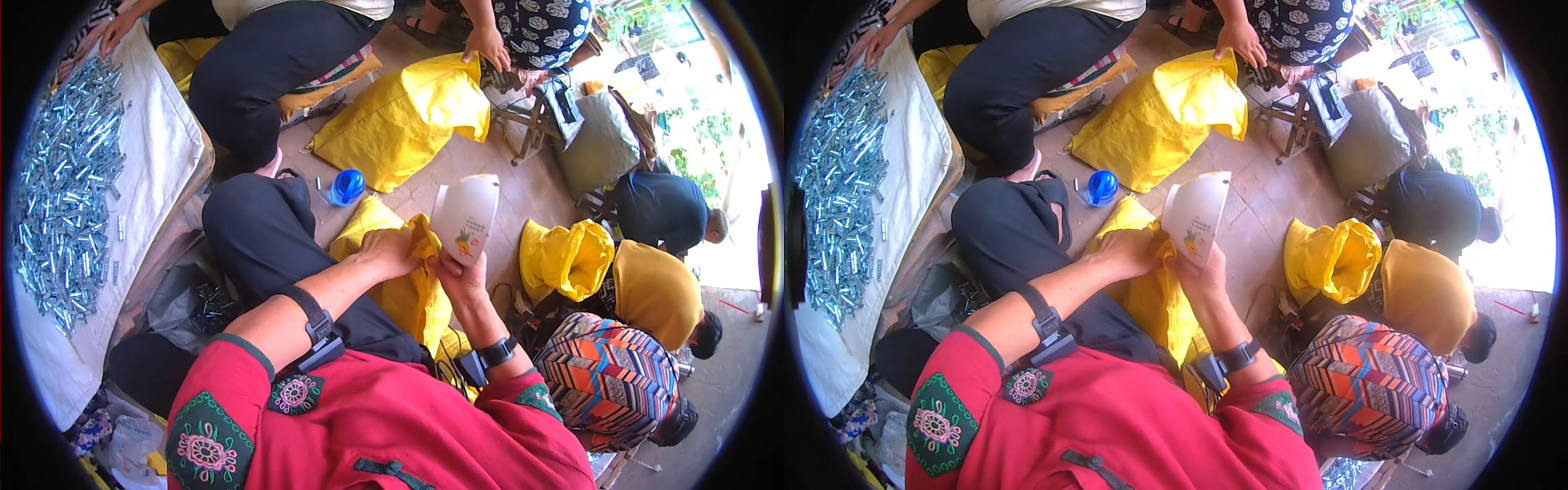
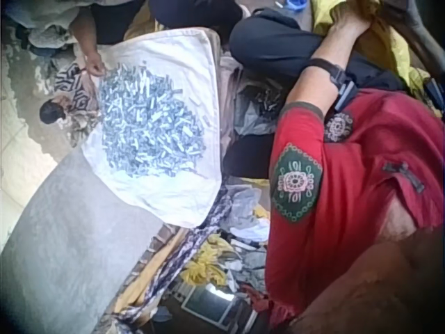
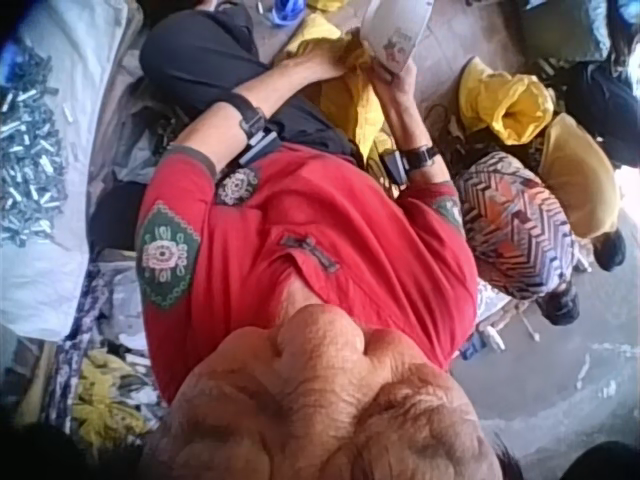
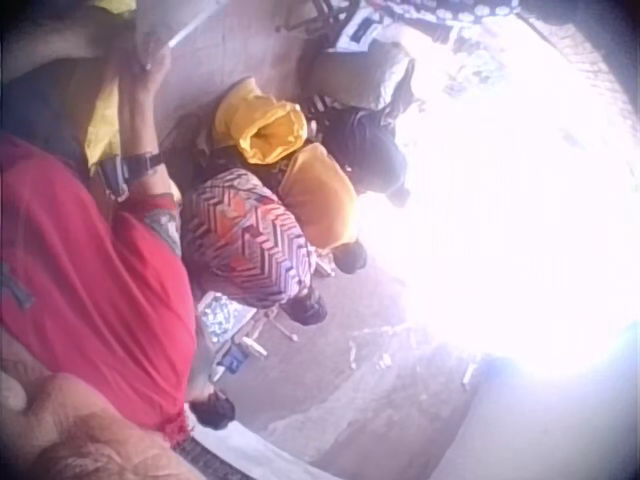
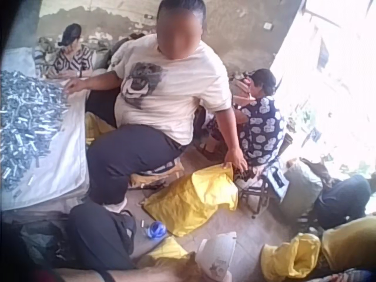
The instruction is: Sorting and inspecting small metal bolts and components on a work surface.
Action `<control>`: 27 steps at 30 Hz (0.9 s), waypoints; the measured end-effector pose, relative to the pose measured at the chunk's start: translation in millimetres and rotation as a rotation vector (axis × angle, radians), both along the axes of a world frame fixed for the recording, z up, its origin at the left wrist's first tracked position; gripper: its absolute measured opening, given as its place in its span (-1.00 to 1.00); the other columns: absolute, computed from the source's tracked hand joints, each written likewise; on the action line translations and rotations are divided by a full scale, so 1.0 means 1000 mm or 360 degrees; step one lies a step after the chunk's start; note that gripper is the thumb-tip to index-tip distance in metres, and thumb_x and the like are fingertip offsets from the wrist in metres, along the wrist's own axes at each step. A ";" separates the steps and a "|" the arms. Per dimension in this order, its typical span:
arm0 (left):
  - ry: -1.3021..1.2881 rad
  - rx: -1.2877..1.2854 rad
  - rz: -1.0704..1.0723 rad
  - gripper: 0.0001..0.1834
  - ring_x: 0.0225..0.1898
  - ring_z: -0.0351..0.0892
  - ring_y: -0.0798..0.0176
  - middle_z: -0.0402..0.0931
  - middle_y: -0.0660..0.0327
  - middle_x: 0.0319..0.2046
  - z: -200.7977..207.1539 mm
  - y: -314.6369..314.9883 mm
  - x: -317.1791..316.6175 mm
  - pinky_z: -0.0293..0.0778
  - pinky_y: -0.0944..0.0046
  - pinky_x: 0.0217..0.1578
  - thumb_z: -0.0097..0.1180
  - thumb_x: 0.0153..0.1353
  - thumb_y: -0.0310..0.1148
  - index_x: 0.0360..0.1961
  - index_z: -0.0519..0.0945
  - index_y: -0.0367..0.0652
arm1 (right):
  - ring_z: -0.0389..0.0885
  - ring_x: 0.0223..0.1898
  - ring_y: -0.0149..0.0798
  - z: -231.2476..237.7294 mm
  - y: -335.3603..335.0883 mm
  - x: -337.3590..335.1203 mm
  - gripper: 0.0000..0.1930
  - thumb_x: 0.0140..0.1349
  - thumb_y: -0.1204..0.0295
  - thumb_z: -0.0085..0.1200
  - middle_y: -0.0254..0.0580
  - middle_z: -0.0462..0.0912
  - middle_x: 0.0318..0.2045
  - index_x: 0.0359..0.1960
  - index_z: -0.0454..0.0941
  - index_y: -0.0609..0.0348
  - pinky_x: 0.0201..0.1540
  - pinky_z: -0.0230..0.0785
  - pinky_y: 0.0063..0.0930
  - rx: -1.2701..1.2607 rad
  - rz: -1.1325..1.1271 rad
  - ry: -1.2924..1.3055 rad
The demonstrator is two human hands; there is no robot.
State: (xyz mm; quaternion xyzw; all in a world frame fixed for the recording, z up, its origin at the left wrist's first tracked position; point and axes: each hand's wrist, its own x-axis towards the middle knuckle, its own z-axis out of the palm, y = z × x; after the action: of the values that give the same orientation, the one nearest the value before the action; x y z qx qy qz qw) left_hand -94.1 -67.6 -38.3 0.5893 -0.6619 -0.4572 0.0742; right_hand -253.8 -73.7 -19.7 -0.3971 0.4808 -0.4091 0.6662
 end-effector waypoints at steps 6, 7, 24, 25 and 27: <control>0.0120 -0.0377 -0.0038 -0.66 -0.24 0.54 -0.06 0.55 0.01 -0.33 -0.009 0.004 -0.017 0.44 0.07 -0.25 0.17 -0.10 -0.24 -0.27 0.54 -0.16 | 0.06 -0.82 -0.55 -0.004 0.015 -0.016 -0.70 0.14 0.12 -0.04 -0.51 0.43 -0.60 -0.22 0.48 0.02 -0.44 0.16 -0.48 0.0478 0.0027 -0.0645; 0.0125 -0.0451 -0.0115 -0.65 -0.24 0.54 -0.07 0.55 0.02 -0.33 -0.012 0.004 -0.020 0.44 0.07 -0.25 0.20 -0.14 -0.27 -0.26 0.53 -0.13 | 0.09 -0.82 -0.55 -0.002 0.018 -0.010 -0.71 0.15 0.19 -0.07 -0.50 0.39 -0.65 -0.22 0.47 0.10 -0.49 0.17 -0.51 0.0522 -0.0053 -0.0735; 0.0023 -0.0302 -0.0034 -0.70 -0.19 0.53 -0.05 0.55 -0.01 -0.30 -0.034 0.003 -0.032 0.42 0.05 -0.19 0.15 -0.08 -0.32 -0.27 0.56 -0.17 | -0.01 -0.83 -0.59 0.004 0.023 -0.004 -0.78 0.09 0.19 0.09 -0.59 0.29 -0.71 -0.30 0.47 -0.03 -0.47 0.01 -0.56 0.0646 -0.0196 -0.0770; 0.0033 -0.0232 -0.0104 -0.73 -0.19 0.53 -0.04 0.55 0.00 -0.31 -0.036 0.002 -0.031 0.42 0.05 -0.18 0.12 -0.06 -0.32 -0.28 0.57 -0.16 | -0.01 -0.82 -0.59 0.004 0.024 -0.003 -0.77 0.09 0.17 0.08 -0.58 0.30 -0.70 -0.29 0.48 -0.03 -0.47 0.01 -0.56 0.0647 -0.0188 -0.0777; 0.0029 -0.0183 -0.0118 -0.73 -0.18 0.53 -0.04 0.55 0.01 -0.32 -0.035 0.001 -0.031 0.42 0.06 -0.19 0.10 -0.03 -0.31 -0.27 0.57 -0.15 | 0.00 -0.82 -0.59 0.003 0.027 -0.005 -0.76 0.10 0.16 0.05 -0.57 0.31 -0.69 -0.28 0.48 -0.02 -0.47 0.02 -0.55 0.0681 -0.0170 -0.0790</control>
State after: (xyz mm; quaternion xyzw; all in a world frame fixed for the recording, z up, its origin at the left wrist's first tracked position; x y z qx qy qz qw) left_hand -125.5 -66.4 -73.1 0.5549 -0.7078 -0.4263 0.0968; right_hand -258.4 -47.0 -16.9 -0.1107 0.3990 -0.4173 0.8089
